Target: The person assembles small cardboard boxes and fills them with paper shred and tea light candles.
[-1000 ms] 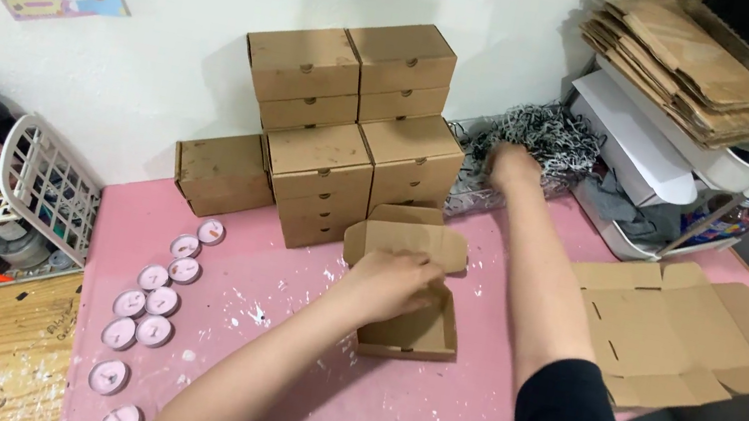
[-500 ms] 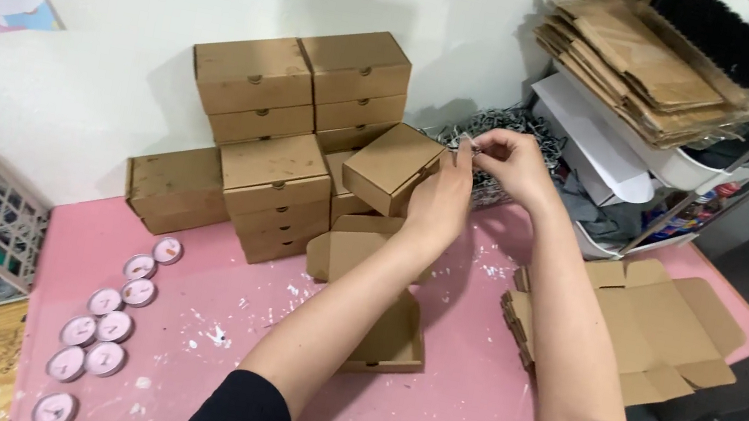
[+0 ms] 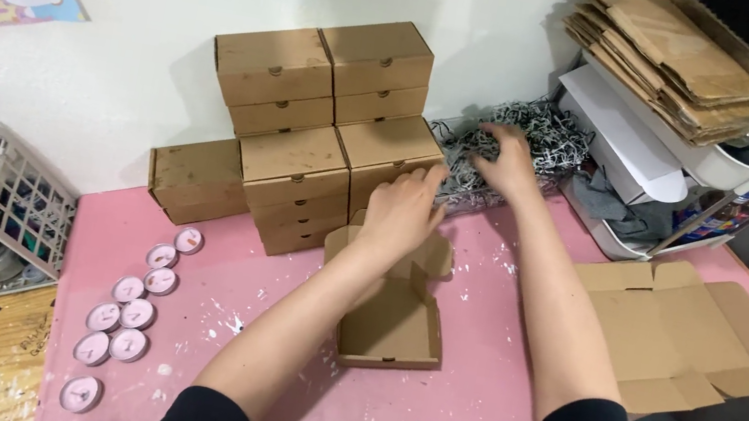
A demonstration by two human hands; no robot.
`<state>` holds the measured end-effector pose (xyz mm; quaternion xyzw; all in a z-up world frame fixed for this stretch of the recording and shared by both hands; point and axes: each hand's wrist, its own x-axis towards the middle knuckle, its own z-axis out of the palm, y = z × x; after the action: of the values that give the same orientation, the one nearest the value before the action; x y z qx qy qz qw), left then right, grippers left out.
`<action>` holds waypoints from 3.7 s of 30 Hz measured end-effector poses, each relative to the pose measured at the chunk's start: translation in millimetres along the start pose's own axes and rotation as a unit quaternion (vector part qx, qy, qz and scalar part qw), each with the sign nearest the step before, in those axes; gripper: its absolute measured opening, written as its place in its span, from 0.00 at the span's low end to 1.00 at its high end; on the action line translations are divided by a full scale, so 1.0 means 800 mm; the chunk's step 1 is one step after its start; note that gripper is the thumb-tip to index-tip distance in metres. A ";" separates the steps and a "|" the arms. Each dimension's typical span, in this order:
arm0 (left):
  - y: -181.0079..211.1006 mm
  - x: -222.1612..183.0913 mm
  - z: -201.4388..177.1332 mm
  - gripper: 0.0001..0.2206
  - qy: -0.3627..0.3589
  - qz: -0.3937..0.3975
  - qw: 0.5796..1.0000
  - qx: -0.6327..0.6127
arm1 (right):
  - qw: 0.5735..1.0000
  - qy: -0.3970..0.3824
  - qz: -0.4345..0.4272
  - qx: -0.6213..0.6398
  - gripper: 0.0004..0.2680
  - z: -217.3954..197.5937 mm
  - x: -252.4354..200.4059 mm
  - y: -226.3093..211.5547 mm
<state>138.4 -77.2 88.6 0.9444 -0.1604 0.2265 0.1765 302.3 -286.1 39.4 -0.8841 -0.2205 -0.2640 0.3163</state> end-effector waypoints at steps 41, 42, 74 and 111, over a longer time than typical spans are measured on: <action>0.041 0.034 -0.095 0.10 0.091 0.008 0.958 -0.273 | 0.994 -0.058 0.092 0.025 0.07 0.001 0.001 0.071; 0.037 0.023 -0.110 0.12 0.082 0.005 0.945 -0.316 | 0.998 -0.007 0.056 -0.039 0.08 0.006 0.002 0.082; -0.051 -0.173 -0.091 0.26 -0.247 0.063 0.966 -0.046 | 0.941 -0.330 -0.018 0.076 0.21 -0.108 -0.204 -0.272; -0.024 -0.239 -0.020 0.13 -0.290 0.175 0.935 -0.103 | 0.944 -0.292 0.083 -0.126 0.10 0.097 0.007 0.025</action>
<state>-21.6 -10.9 4.1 0.9028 -0.3895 -0.0474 0.1759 342.6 -246.5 -17.0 -0.9703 -0.1937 0.0073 0.1450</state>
